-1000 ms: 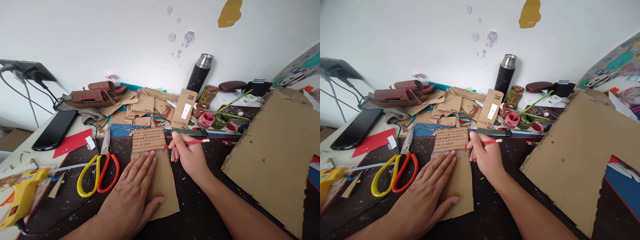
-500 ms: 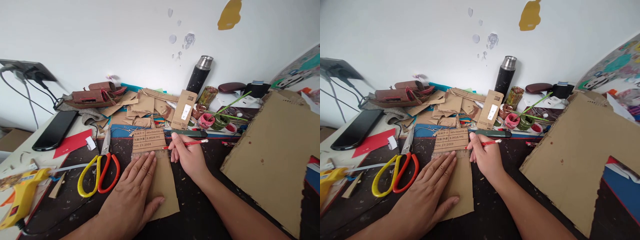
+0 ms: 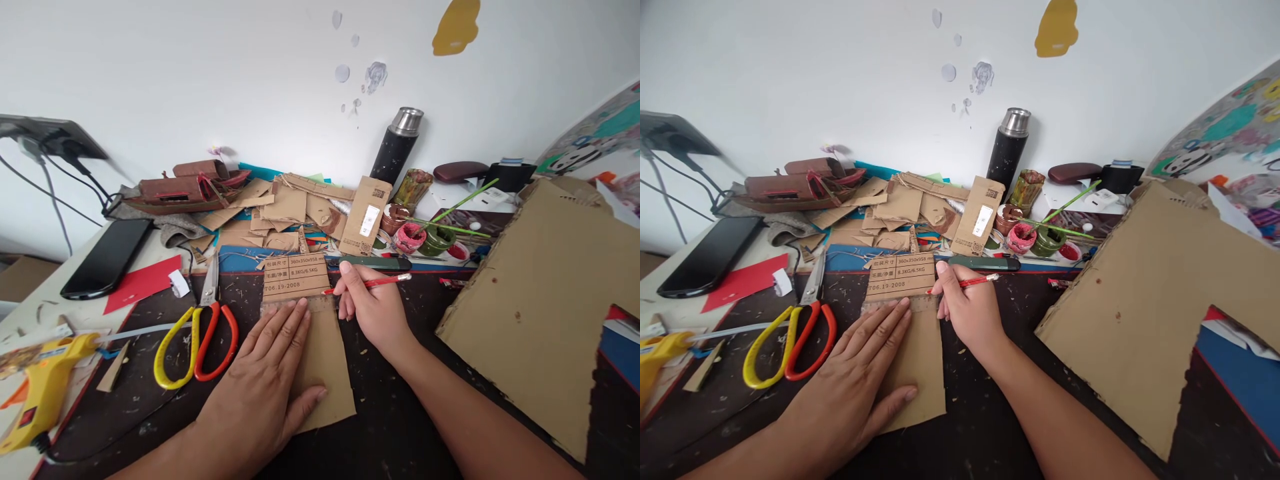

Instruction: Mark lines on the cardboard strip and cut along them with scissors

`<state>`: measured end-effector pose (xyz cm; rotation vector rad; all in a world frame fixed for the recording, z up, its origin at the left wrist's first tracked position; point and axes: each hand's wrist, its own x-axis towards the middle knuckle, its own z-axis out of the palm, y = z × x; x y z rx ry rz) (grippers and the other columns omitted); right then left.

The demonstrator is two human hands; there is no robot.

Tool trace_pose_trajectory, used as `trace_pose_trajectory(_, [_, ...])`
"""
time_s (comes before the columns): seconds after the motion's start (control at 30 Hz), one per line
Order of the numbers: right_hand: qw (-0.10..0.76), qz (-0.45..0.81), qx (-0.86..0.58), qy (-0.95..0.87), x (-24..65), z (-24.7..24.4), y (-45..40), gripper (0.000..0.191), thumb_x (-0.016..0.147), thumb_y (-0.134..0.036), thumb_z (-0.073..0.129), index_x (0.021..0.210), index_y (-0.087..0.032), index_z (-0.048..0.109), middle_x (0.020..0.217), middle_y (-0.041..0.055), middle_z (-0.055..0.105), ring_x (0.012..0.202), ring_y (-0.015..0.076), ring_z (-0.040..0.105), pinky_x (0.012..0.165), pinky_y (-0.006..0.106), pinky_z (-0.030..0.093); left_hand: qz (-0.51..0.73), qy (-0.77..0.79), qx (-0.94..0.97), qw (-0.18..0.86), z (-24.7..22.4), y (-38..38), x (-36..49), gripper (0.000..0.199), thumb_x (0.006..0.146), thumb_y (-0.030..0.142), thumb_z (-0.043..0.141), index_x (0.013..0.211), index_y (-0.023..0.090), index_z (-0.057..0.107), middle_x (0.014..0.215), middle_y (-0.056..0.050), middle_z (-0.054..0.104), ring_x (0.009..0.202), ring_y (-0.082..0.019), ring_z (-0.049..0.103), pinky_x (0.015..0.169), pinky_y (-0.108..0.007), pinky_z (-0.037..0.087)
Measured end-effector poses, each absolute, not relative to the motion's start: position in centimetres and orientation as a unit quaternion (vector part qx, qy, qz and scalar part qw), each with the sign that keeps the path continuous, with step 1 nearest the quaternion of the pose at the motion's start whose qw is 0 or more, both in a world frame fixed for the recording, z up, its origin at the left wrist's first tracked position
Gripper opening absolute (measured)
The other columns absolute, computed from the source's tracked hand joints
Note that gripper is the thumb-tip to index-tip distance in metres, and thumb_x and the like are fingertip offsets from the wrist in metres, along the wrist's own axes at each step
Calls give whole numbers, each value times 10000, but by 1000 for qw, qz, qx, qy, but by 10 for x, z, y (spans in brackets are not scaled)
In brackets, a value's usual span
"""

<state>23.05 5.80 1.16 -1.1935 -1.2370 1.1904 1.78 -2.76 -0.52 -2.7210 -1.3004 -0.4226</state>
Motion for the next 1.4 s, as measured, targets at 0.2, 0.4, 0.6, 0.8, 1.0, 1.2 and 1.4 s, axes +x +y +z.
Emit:
trace_pose_trajectory(0.2, [501,484,-492,-522,230,9,58,655,980,-805,654,705,-211,658,423,-63,489,373,132,564,426,233,419,-145,-427,-891,50,-6,-27,18,826,1154,617,397,1779,104,230,1783,-131,433,1621,-315,410,1317,-483,293])
trace_pose_trajectory(0.4, [501,484,-491,-523,231,10,58,647,985,-798,654,711,-212,661,427,-63,492,380,133,572,434,234,425,-150,-430,-889,37,-6,-27,18,858,1147,622,413,1799,124,159,1775,-146,444,1604,-340,437,1290,-516,361])
trace_pose_trajectory(0.6, [495,484,-496,-524,231,9,58,656,978,-817,642,715,-216,659,427,-66,486,381,138,567,438,242,433,-145,-429,-891,37,-6,-27,18,873,1141,627,427,1798,118,157,1780,-143,436,1608,-341,430,1290,-517,364])
trace_pose_trajectory(0.8, [495,487,-492,-525,231,9,58,660,981,-819,637,715,-216,659,430,-63,490,384,139,572,440,243,433,-150,-429,-890,30,-5,-28,18,871,1142,616,431,1801,121,146,1779,-149,437,1607,-346,435,1296,-523,364])
trace_pose_trajectory(1.0, [497,487,-492,-524,231,7,58,644,994,-800,640,722,-216,659,433,-67,492,384,134,565,446,243,444,-150,-430,-890,31,-6,-28,18,886,1141,624,425,1805,131,109,1775,-144,446,1604,-346,440,1288,-528,378])
trace_pose_trajectory(1.2, [496,488,-489,-527,231,6,59,636,999,-791,641,731,-214,665,436,-66,494,389,137,570,445,244,443,-136,-425,-893,55,-5,-27,18,849,1148,618,400,1784,91,202,1783,-144,431,1615,-332,419,1297,-508,333])
trace_pose_trajectory(1.4, [486,479,-494,-539,232,7,58,648,1012,-797,609,730,-216,658,440,-63,501,394,137,581,449,241,440,-135,-427,-892,59,-6,-27,17,838,1151,626,381,1779,95,223,1782,-139,433,1622,-319,413,1310,-489,298])
